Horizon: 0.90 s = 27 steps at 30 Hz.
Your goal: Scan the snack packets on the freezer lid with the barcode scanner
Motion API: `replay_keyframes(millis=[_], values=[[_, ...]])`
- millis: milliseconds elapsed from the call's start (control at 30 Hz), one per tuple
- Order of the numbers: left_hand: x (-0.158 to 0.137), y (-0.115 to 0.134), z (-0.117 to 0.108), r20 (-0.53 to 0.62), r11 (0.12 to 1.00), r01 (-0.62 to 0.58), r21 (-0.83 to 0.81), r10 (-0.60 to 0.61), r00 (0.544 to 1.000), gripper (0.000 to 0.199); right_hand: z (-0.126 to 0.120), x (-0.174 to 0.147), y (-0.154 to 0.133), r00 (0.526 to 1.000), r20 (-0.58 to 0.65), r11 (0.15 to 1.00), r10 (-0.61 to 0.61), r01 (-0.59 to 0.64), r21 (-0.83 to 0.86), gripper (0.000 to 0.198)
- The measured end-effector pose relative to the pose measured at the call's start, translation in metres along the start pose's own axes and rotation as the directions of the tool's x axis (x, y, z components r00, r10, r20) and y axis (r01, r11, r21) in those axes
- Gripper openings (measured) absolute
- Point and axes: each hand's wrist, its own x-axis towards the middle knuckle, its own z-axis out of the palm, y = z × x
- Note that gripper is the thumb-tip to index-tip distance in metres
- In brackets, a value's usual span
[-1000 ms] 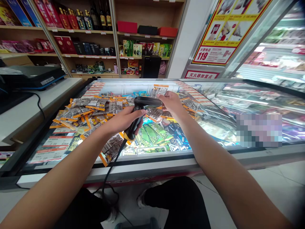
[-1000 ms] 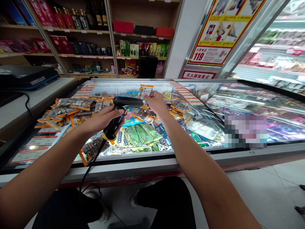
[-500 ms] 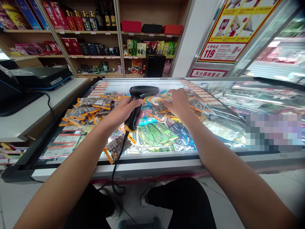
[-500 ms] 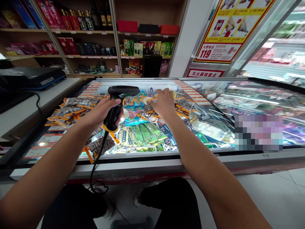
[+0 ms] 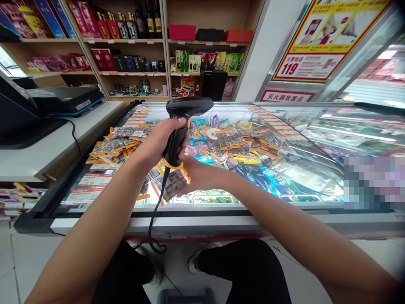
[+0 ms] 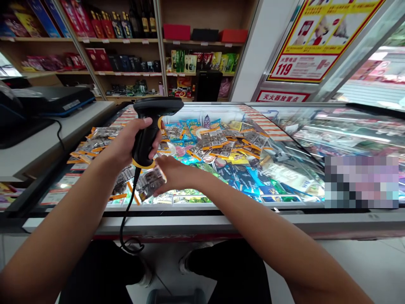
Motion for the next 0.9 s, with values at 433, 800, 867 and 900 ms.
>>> replay_keyframes(millis=[433,800,867,900], values=[[0.008,-0.017,-0.008,0.039,0.992,0.06,0.108,-0.064,0.997,0.031,-0.07,-0.025,0.06,0.695,-0.409,0.743,0.591,-0.27,0.613,0.016],[0.009,-0.029,0.003,0.054,0.983,0.129,0.129,-0.137,0.989,0.034,-0.082,-0.03,0.07,0.501,-0.654,0.817,0.567,-0.237,0.526,0.019],[0.009,-0.029,0.002,0.066,0.981,0.137,0.137,-0.147,0.987,0.036,-0.081,-0.029,0.071,0.499,-0.637,0.805,0.587,-0.28,0.523,0.018],[0.009,-0.029,0.001,0.066,0.981,0.136,0.138,-0.147,0.987,0.036,-0.081,-0.029,0.072,0.499,-0.63,0.801,0.594,-0.3,0.518,0.02]])
